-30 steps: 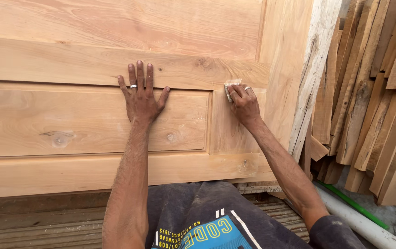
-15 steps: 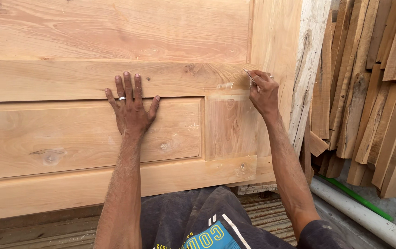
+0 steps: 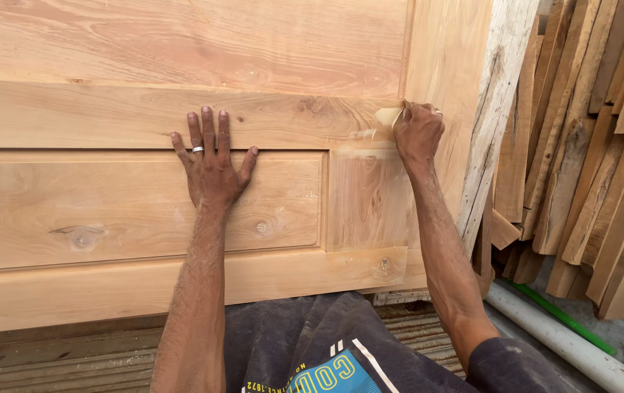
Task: The person applies wood filler to a wooden door using a small putty knife, smoothing the filler into the grooves and joints. The person repeatedly scoops filler from a board and spreads it across the door surface.
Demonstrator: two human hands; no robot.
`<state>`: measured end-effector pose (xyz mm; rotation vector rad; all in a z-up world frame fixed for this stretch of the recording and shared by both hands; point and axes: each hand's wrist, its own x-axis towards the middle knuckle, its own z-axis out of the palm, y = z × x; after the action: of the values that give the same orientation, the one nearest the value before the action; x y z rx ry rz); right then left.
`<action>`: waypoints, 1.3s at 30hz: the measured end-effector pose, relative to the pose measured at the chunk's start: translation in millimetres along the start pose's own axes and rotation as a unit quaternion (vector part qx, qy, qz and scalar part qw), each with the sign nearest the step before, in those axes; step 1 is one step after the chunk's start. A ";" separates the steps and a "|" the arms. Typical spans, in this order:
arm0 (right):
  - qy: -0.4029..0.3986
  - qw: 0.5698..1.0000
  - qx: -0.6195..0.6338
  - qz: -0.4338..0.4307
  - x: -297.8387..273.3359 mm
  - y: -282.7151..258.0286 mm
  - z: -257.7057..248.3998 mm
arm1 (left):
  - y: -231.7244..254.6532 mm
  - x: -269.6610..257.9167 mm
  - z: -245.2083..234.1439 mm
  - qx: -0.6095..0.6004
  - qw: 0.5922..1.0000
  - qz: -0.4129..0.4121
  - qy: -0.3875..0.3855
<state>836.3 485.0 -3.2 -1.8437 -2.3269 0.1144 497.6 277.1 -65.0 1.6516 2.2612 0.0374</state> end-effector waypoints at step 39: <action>-0.036 0.985 -0.010 -0.171 -58.0 -11.7 -14.9 | 4.4 4.4 -17.3 -0.047 0.998 -0.026 -0.017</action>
<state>840.6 425.2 8.4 -1.4412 -2.6617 0.1160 495.6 285.7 -48.9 1.5343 2.2411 0.1005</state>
